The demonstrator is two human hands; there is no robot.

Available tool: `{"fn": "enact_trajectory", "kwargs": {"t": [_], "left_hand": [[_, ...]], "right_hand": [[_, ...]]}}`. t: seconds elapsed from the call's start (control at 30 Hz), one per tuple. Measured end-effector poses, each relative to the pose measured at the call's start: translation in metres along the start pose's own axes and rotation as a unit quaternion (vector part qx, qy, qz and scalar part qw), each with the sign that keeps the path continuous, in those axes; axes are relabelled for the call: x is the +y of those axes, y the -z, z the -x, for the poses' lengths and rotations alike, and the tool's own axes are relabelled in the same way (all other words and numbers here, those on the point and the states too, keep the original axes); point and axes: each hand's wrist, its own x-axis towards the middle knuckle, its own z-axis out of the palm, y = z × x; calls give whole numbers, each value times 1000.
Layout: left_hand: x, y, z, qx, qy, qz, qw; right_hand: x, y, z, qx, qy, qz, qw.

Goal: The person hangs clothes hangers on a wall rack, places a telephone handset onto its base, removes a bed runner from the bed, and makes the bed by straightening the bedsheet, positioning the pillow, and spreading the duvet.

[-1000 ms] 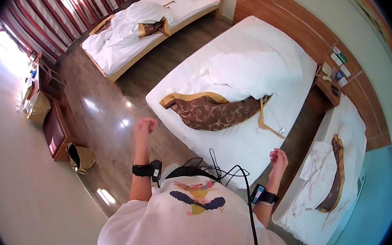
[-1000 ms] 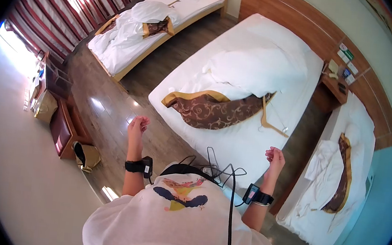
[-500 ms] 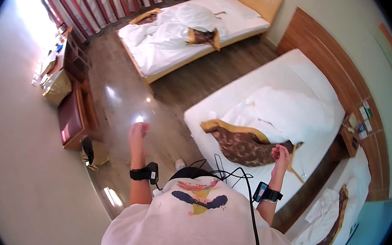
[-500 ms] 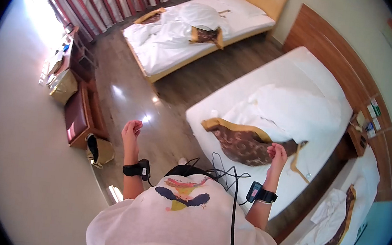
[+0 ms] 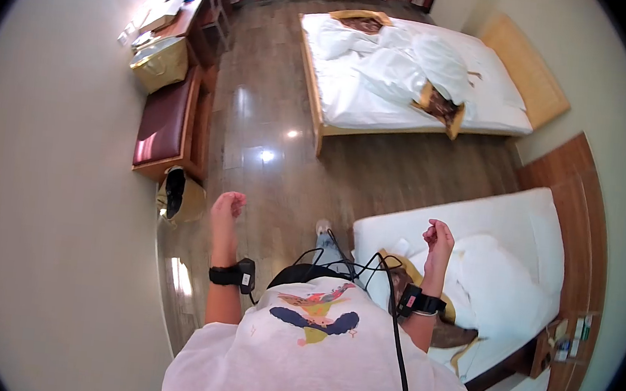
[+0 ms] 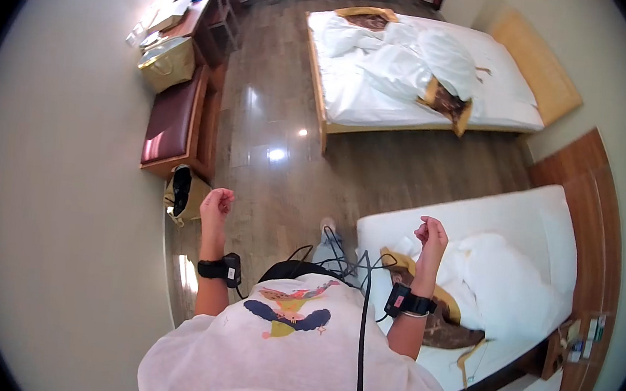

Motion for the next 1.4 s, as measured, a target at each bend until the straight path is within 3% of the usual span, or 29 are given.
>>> {"fn": "enact_trajectory", "kwargs": {"t": [0.23, 0.37, 0.5, 0.8, 1.2, 1.4], "left_hand": [[24, -2, -62, 85, -33, 34, 995], [54, -5, -107, 121, -58, 101, 986], [64, -19, -144, 116, -82, 75, 987], [76, -36, -235, 152, -17, 78, 985], [138, -28, -417, 99, -92, 56, 989], [141, -51, -474, 76, -61, 55, 994]], "right_hand": [[12, -86, -96, -133, -53, -45, 989], [6, -126, -150, -122, -37, -46, 991], [0, -156, -187, -133, -43, -19, 990], [22, -235, -254, -152, -87, 22, 984], [13, -369, -349, -87, -39, 22, 995], [12, -425, -384, -101, -40, 1, 994]]}}
